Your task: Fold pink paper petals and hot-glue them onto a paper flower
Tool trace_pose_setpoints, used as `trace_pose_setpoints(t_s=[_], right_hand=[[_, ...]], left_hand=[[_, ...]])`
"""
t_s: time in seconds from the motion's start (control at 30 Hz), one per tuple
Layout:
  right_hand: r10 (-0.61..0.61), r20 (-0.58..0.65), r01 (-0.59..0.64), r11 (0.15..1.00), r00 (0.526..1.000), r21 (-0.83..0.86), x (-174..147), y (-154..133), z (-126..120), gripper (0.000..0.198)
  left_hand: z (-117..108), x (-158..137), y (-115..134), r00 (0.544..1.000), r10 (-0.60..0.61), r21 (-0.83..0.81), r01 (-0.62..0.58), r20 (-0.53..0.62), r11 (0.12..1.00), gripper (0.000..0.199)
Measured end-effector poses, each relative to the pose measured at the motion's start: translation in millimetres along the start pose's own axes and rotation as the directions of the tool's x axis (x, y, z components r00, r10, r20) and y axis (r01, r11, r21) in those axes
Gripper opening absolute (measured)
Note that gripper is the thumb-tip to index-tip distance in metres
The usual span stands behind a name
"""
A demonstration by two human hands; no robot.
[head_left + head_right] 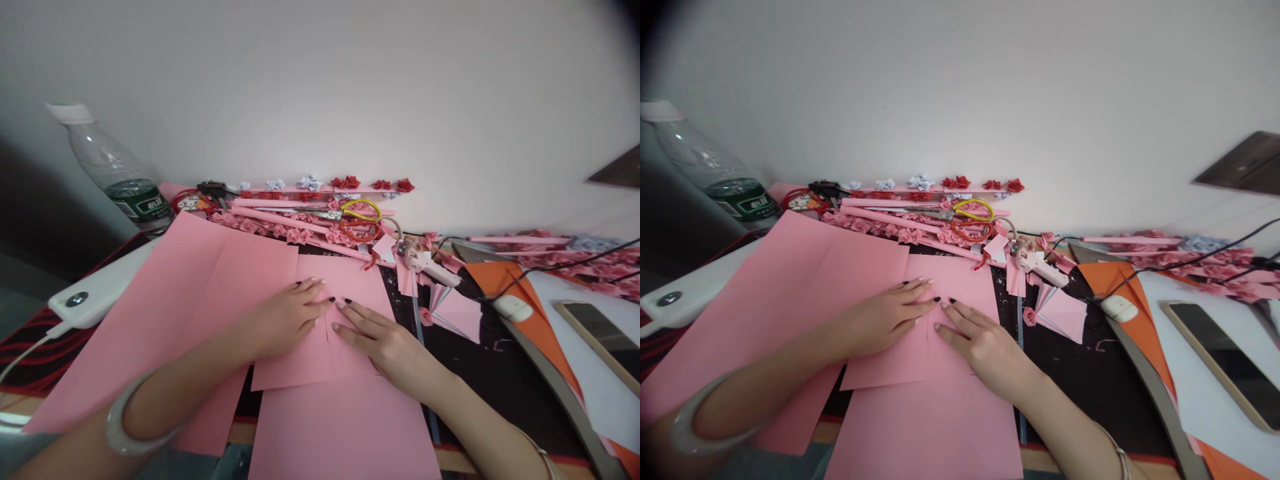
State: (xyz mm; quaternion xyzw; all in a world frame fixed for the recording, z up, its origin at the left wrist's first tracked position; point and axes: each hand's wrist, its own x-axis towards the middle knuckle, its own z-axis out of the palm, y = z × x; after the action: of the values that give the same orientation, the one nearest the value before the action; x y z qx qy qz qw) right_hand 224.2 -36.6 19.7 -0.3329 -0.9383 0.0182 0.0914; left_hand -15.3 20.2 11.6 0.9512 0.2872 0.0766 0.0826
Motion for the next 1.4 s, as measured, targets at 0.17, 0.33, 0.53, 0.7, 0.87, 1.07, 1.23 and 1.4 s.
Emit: trace_pose_setpoints(t_s=[0.17, 0.33, 0.53, 0.7, 0.87, 1.07, 1.23, 1.4], right_hand=[[-0.001, 0.004, 0.001, 1.000, 1.000, -0.026, -1, 0, 1, 0.058], [-0.009, 0.003, 0.009, 0.999, 1.000, -0.031, 0, -2, -1, 0.055], [-0.024, 0.001, 0.024, 0.998, 1.000, -0.064, 1, -4, -1, 0.052], [-0.033, -0.012, 0.031, 0.996, 0.999, -0.081, 1, -4, -1, 0.049], [-0.033, 0.000, 0.033, 0.995, 0.999, -0.094, 1, -5, -1, 0.046], [-0.033, -0.013, 0.032, 0.995, 0.999, -0.090, 2, -5, -2, 0.042], [-0.026, -0.005, 0.026, 0.996, 1.000, -0.081, 1, -4, 0, 0.043], [0.005, 0.036, -0.004, 0.999, 0.999, -0.036, 1, -6, -3, 0.048]], left_hand=[[-9, -2, 6, 1.000, -0.002, -0.039, 0.002, 0.006, 0.999, 0.040], [-16, -2, 9, 0.998, 0.017, -0.089, -0.011, 0.059, 0.996, 0.037], [-19, -2, 12, 0.995, 0.014, -0.114, -0.002, 0.101, 0.994, 0.035], [-19, -3, 10, 0.993, 0.015, -0.109, -0.003, 0.116, 0.994, 0.036], [-19, -4, 10, 0.995, 0.017, -0.114, -0.006, 0.097, 0.993, 0.037], [-20, -3, 11, 0.995, 0.019, -0.127, -0.007, 0.097, 0.992, 0.038], [-20, -4, 11, 0.993, 0.011, -0.141, 0.005, 0.114, 0.990, 0.038], [-19, -3, 11, 0.995, 0.002, -0.152, 0.013, 0.100, 0.988, 0.036]])
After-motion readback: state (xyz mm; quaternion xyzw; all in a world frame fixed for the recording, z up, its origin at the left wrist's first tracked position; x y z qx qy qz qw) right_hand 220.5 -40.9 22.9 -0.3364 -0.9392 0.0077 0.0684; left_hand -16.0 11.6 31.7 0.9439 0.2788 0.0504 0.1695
